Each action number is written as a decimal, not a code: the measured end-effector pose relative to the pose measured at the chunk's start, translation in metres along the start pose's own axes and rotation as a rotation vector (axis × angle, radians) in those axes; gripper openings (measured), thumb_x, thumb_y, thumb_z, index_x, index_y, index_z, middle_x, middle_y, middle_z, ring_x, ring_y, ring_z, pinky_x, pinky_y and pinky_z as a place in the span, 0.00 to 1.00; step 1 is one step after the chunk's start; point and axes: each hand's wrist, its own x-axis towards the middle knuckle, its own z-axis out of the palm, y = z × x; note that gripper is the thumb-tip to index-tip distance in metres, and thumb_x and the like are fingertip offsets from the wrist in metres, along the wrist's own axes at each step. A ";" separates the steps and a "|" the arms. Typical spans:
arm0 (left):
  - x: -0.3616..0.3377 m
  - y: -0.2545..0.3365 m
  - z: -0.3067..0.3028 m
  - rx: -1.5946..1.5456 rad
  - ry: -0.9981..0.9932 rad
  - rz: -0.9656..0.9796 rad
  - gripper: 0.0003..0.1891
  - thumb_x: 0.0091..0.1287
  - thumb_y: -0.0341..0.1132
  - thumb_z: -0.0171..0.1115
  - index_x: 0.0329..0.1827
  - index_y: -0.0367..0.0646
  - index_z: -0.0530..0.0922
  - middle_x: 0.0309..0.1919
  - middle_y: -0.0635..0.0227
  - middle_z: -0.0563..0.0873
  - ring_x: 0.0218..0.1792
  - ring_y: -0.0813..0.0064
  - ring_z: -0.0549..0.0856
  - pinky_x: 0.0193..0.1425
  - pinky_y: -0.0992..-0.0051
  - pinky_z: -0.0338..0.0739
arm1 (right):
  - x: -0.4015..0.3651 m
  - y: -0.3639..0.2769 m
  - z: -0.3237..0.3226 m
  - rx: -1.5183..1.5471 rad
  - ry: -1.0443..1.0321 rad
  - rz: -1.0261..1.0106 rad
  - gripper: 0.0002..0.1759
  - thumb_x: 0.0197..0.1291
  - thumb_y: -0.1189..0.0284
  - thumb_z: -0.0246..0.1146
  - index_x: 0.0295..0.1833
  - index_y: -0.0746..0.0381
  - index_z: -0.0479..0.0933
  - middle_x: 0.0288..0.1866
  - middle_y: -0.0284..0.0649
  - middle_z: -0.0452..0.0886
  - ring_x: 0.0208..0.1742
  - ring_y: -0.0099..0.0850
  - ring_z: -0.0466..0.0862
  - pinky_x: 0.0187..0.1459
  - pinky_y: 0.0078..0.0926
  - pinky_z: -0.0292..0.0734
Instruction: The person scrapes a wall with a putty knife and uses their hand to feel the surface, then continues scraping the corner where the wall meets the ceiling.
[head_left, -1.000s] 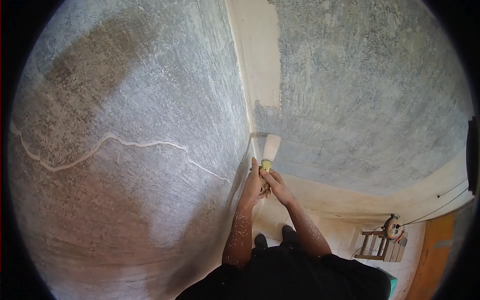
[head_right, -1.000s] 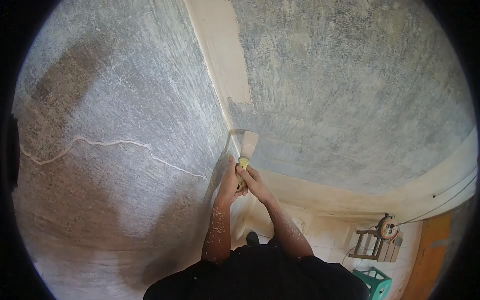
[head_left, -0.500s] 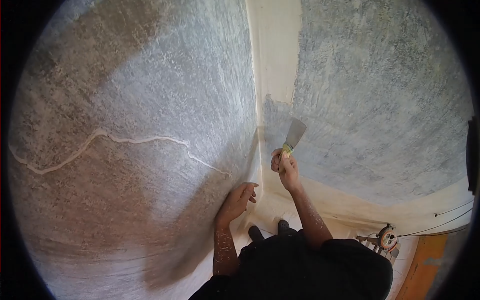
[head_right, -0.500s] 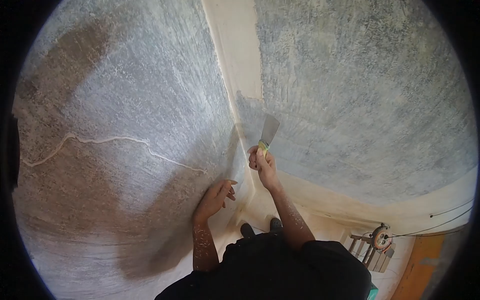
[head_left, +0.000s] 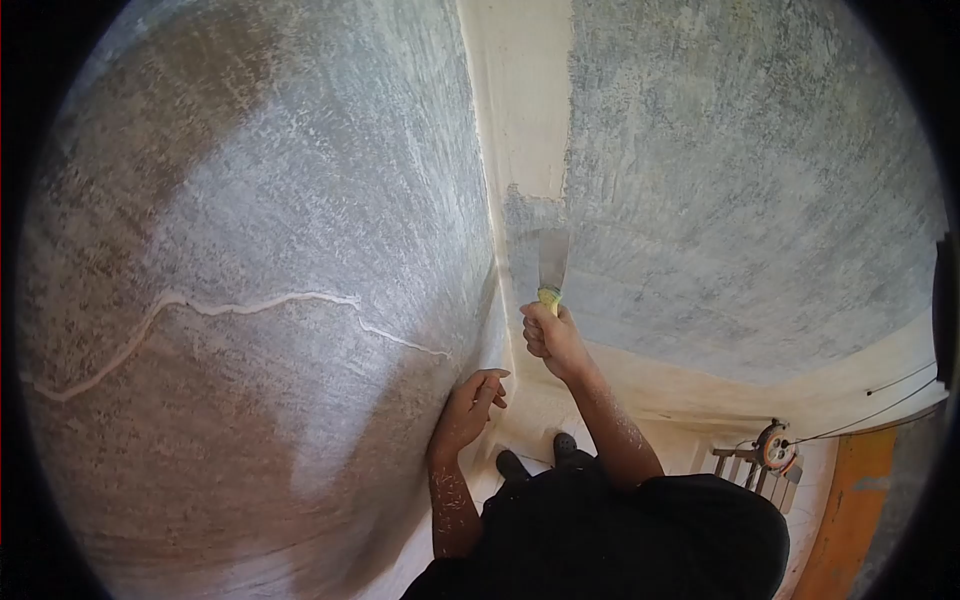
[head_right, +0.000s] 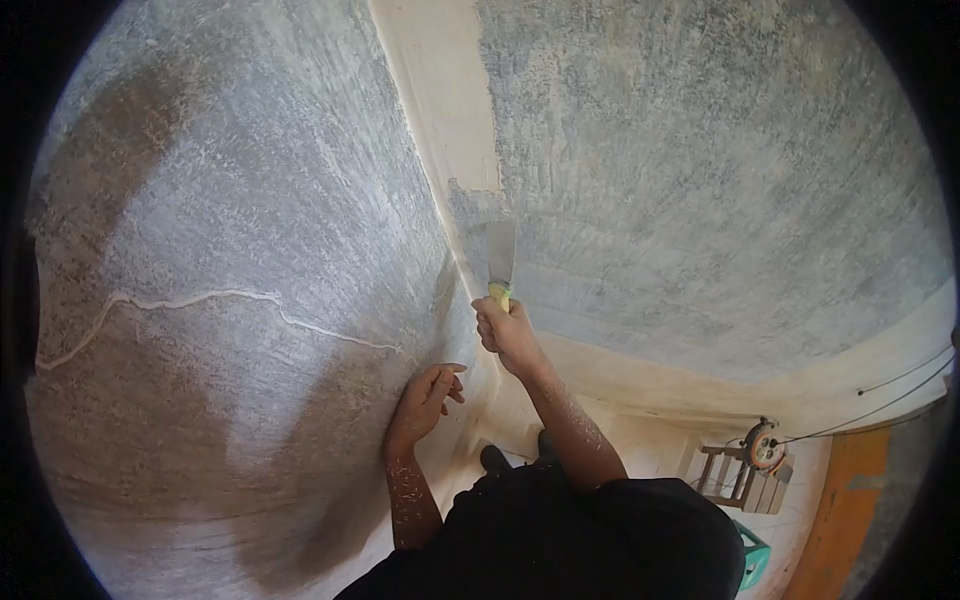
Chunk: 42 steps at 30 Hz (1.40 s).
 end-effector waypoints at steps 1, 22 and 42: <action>0.000 -0.001 0.000 -0.003 0.002 -0.005 0.18 0.79 0.43 0.47 0.58 0.41 0.78 0.36 0.72 0.81 0.38 0.80 0.82 0.37 0.79 0.74 | -0.003 -0.010 0.014 0.009 -0.008 -0.016 0.17 0.64 0.69 0.61 0.24 0.52 0.62 0.16 0.21 0.59 0.14 0.14 0.56 0.15 0.19 0.47; 0.000 0.000 0.002 0.042 0.006 0.020 0.17 0.79 0.41 0.49 0.57 0.37 0.78 0.34 0.71 0.82 0.36 0.81 0.82 0.37 0.78 0.74 | -0.026 -0.045 0.061 0.160 0.017 0.081 0.14 0.65 0.71 0.59 0.29 0.51 0.62 0.15 0.22 0.55 0.12 0.15 0.55 0.13 0.19 0.46; 0.004 -0.007 -0.001 0.040 0.017 0.038 0.18 0.79 0.43 0.49 0.58 0.38 0.78 0.34 0.72 0.81 0.36 0.81 0.81 0.40 0.78 0.73 | -0.022 -0.041 0.059 0.111 0.052 0.063 0.17 0.64 0.69 0.61 0.25 0.53 0.62 0.15 0.22 0.57 0.11 0.16 0.55 0.13 0.21 0.48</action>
